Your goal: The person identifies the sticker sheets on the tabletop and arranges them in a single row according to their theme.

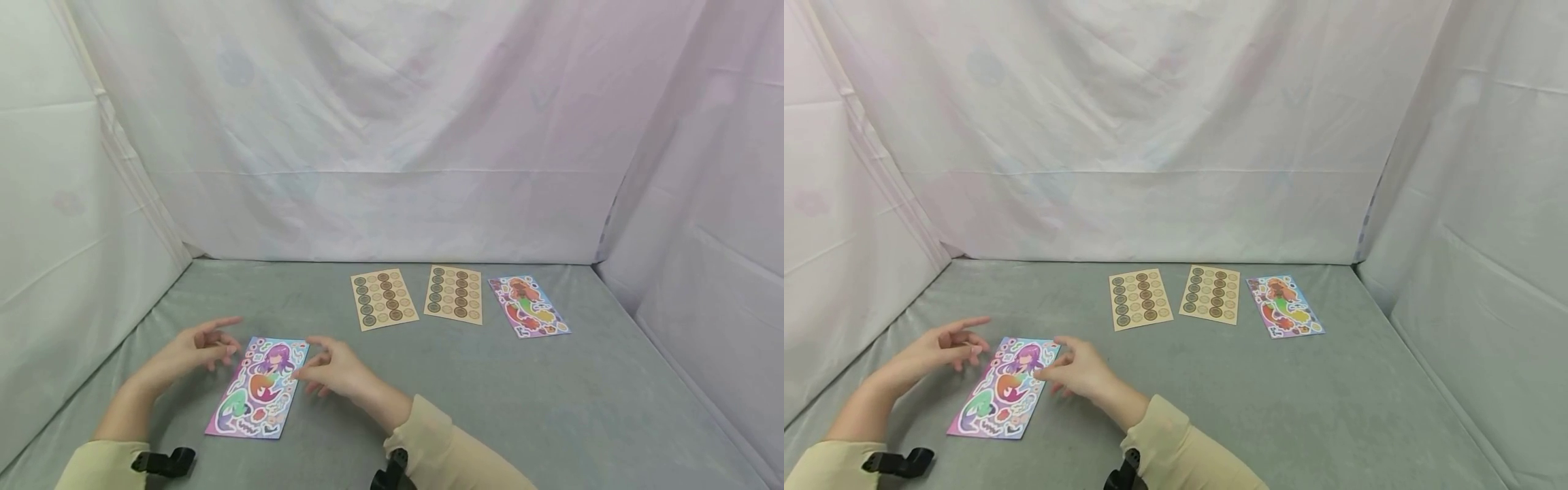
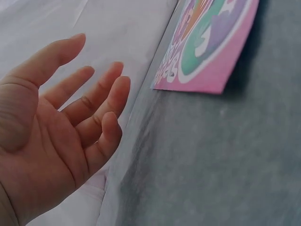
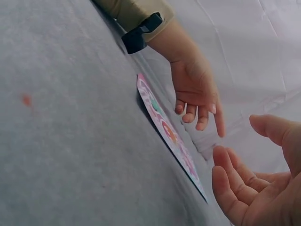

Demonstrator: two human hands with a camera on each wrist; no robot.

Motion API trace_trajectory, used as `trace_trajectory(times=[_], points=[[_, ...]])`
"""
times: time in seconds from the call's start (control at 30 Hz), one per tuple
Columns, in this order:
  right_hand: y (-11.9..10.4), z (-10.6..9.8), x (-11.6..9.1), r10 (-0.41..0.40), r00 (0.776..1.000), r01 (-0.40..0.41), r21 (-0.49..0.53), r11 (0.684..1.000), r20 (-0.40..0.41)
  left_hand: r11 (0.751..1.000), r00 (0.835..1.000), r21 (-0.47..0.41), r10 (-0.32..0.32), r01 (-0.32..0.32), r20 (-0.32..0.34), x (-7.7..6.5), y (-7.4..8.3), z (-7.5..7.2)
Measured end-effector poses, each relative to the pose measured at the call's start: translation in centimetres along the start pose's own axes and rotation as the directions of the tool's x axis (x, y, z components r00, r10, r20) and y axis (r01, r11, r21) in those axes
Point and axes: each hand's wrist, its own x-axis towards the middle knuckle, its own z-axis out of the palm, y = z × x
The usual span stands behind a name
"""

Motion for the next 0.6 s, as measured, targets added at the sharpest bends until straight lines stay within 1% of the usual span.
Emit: trace_trajectory(times=[0.1,0.23,0.5,0.6], points=[[-0.2,-0.5,0.0,-0.005,1.000,0.005,-0.006,1.000,-0.005,1.000,0.999,0.015,0.001,-0.001,-0.051,0.0,0.4,0.2],[-0.6,-1.1,0.0,-0.014,1.000,0.014,-0.010,1.000,-0.013,1.000,0.993,0.029,-0.006,0.009,-0.120,-0.1,0.8,0.5],[-1.8,-2.4,-0.2,-0.045,0.999,0.044,-0.032,0.999,-0.014,0.997,0.978,0.052,0.065,-0.056,-0.196,0.2,1.3,1.1],[-2.3,-2.9,-0.4,-0.055,0.998,0.055,-0.031,0.998,-0.020,0.997,0.973,0.052,0.069,-0.059,-0.219,0.3,1.6,1.4]])
